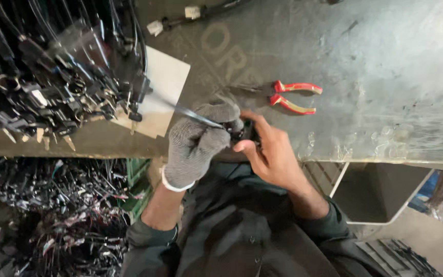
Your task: The person holds a black multi-core cable and uses red-handled pliers to strip insulation from its end, pulling off the cut insulation to expose the inner colored wires. They repeat the stripping process on successive cables and gather the finished cables into a pile on the workbench.
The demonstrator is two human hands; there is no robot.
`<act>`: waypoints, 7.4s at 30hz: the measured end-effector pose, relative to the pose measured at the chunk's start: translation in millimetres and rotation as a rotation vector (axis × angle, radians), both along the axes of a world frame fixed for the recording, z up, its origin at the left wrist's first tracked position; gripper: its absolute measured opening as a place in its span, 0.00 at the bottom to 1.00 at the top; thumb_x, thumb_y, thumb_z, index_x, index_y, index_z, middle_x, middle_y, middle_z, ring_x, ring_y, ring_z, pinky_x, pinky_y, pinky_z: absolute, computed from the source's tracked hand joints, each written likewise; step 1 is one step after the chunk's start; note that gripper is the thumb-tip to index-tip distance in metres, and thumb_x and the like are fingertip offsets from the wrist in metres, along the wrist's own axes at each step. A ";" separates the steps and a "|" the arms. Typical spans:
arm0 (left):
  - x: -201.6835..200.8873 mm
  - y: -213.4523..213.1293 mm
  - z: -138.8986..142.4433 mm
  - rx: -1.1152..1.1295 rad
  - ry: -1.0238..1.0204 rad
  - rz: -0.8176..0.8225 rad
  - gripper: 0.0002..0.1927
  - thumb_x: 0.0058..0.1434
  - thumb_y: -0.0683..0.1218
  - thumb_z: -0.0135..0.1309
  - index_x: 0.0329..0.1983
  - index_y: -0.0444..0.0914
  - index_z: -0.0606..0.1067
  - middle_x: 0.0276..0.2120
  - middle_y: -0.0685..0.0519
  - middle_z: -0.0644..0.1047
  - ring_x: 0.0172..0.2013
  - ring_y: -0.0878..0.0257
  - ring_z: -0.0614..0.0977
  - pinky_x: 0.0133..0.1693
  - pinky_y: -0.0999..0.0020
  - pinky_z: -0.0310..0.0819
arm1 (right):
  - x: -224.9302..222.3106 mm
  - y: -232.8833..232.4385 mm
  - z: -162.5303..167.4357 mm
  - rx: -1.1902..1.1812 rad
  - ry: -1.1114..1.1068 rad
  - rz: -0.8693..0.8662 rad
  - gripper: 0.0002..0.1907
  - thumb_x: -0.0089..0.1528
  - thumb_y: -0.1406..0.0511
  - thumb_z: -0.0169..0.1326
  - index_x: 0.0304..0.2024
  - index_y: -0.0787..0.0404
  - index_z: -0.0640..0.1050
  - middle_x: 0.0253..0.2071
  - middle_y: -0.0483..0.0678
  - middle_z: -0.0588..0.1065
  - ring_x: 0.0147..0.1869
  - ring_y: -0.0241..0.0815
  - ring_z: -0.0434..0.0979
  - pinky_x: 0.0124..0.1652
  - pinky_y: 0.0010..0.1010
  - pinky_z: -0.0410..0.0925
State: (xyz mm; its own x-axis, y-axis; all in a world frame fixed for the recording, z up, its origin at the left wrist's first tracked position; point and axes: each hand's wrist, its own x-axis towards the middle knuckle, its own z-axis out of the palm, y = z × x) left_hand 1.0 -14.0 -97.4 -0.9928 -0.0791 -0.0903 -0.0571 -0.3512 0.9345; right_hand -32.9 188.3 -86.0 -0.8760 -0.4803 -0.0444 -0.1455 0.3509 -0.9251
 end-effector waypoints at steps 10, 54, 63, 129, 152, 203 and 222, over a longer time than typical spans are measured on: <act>11.2 25.1 9.1 0.033 0.031 -0.038 0.11 0.69 0.45 0.59 0.49 0.35 0.78 0.46 0.49 0.81 0.39 0.66 0.80 0.37 0.73 0.77 | -5.7 6.1 -5.1 0.095 0.015 -0.098 0.23 0.54 0.71 0.64 0.49 0.65 0.70 0.38 0.49 0.80 0.41 0.48 0.85 0.38 0.33 0.73; 6.8 20.7 -8.7 0.008 -0.250 0.018 0.19 0.64 0.37 0.63 0.53 0.38 0.68 0.40 0.54 0.77 0.38 0.69 0.79 0.41 0.72 0.77 | 10.8 4.2 -19.4 0.223 0.618 0.029 0.24 0.59 0.72 0.61 0.58 0.69 0.74 0.45 0.52 0.73 0.44 0.51 0.73 0.44 0.39 0.67; 10.3 4.4 7.5 -0.489 0.093 -0.100 0.31 0.66 0.41 0.63 0.69 0.33 0.65 0.49 0.48 0.81 0.52 0.61 0.82 0.58 0.66 0.76 | 16.3 4.8 -31.5 -0.117 0.050 0.023 0.20 0.71 0.62 0.52 0.60 0.68 0.70 0.38 0.53 0.69 0.38 0.51 0.71 0.40 0.35 0.67; 13.7 15.0 -2.6 -0.207 0.092 -0.117 0.12 0.67 0.46 0.57 0.50 0.34 0.79 0.50 0.48 0.81 0.53 0.59 0.78 0.58 0.64 0.72 | 48.8 -5.1 -90.5 -0.722 -0.731 -0.087 0.24 0.69 0.57 0.54 0.63 0.57 0.64 0.38 0.41 0.68 0.36 0.29 0.65 0.35 0.24 0.61; 19.4 19.7 27.8 0.212 -0.044 -0.215 0.19 0.77 0.49 0.46 0.64 0.33 0.66 0.48 0.51 0.75 0.37 0.70 0.72 0.39 0.75 0.66 | -27.3 54.5 -31.1 -0.507 -0.110 -0.168 0.23 0.63 0.49 0.57 0.51 0.57 0.77 0.47 0.46 0.76 0.55 0.47 0.74 0.57 0.40 0.64; 38.6 34.2 2.8 -1.602 0.296 0.044 0.36 0.63 0.42 0.63 0.73 0.36 0.62 0.58 0.43 0.76 0.49 0.47 0.79 0.51 0.53 0.74 | 13.6 11.0 1.6 0.376 0.310 -0.015 0.22 0.51 0.62 0.69 0.40 0.61 0.72 0.33 0.49 0.72 0.37 0.52 0.76 0.32 0.42 0.67; 20.9 14.8 72.5 -0.797 0.151 -0.239 0.36 0.64 0.45 0.60 0.73 0.36 0.60 0.49 0.43 0.78 0.43 0.54 0.81 0.46 0.62 0.77 | -22.1 -6.0 -1.7 0.009 0.338 0.163 0.17 0.54 0.69 0.63 0.34 0.63 0.66 0.37 0.52 0.71 0.40 0.55 0.72 0.38 0.41 0.66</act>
State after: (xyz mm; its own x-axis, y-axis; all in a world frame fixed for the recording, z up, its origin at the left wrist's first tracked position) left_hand 21.9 0.7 -25.0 -0.9879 0.1506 0.0382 0.0992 0.4215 0.9014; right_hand -55.0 182.3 -87.7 -0.7539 -0.6157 0.2294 -0.4968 0.3057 -0.8122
